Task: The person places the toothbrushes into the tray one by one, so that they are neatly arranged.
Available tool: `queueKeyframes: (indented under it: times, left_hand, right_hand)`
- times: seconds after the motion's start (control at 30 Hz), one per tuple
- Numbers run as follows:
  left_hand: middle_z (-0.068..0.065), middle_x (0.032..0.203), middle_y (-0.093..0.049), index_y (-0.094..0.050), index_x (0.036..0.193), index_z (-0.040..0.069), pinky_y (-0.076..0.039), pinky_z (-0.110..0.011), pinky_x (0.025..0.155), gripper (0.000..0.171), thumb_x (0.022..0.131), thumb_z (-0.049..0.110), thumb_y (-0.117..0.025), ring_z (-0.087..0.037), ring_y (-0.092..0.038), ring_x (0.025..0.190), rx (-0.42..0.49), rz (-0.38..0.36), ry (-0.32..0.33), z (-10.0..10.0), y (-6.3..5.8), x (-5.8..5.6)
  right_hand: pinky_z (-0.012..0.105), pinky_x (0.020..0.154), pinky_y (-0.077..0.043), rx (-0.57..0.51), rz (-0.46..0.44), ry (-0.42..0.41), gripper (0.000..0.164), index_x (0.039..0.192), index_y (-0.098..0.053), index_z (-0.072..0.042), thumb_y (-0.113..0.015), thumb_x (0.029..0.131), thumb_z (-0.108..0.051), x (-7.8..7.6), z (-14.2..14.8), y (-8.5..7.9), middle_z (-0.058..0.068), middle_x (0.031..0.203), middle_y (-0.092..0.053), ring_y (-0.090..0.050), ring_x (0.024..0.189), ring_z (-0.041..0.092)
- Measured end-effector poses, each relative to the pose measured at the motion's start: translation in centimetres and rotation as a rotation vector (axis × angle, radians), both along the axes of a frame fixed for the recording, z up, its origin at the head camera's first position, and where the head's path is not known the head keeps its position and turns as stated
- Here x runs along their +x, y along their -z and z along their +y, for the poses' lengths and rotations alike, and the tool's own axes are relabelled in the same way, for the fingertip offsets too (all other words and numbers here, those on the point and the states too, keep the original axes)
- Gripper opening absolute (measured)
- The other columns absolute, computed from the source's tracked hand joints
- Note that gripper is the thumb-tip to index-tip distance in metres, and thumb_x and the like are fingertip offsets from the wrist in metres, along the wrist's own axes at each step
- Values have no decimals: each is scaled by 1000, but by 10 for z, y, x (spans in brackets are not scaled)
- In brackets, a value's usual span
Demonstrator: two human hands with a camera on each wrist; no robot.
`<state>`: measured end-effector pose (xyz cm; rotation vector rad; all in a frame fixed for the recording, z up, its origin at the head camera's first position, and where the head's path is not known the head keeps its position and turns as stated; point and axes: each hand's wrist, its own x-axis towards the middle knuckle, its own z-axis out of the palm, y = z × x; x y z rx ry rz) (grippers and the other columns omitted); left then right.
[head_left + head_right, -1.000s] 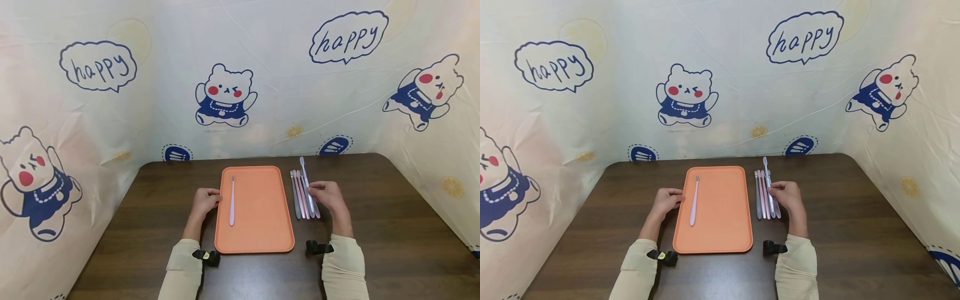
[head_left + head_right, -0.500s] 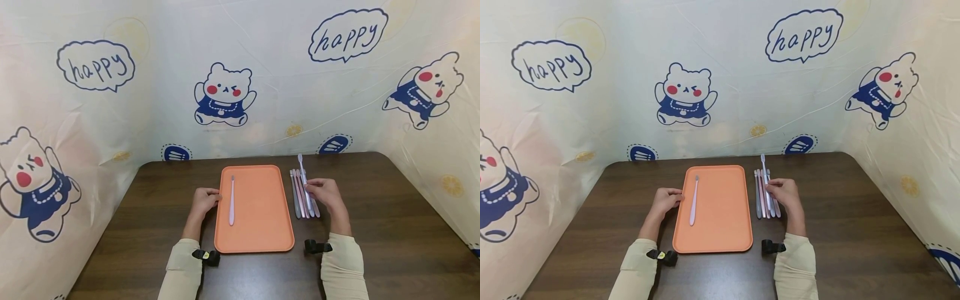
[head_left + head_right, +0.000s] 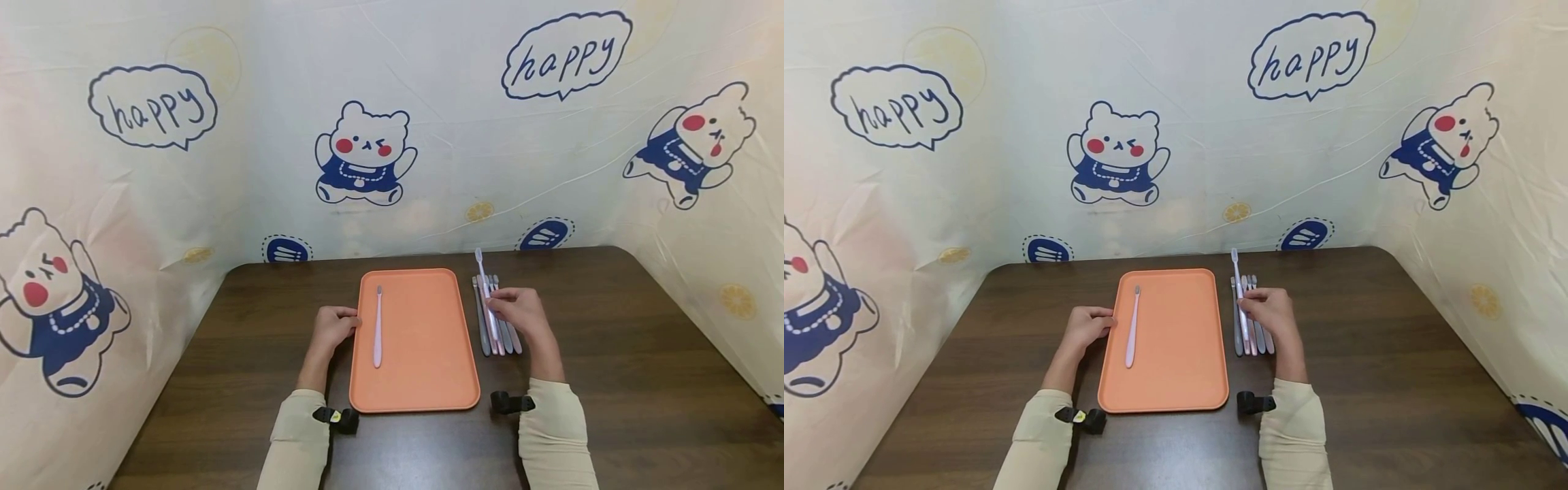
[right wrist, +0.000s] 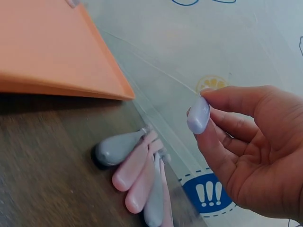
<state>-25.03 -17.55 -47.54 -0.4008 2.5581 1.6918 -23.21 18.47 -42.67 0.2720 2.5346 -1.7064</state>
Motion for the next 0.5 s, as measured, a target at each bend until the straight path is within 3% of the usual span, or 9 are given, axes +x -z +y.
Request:
queueKeyframes:
  times: [0.5]
  left_hand:
    - [-23, 114, -71, -75, 110, -4, -59, -26, 73, 25, 88, 7, -70, -15, -67, 82, 7, -6, 4, -1, 1, 1]
  right_hand:
    - [21, 74, -58, 12, 52, -3, 35, 120, -69, 9, -69, 94, -14, -1, -11, 1, 26, 117, -70, -64, 80, 6]
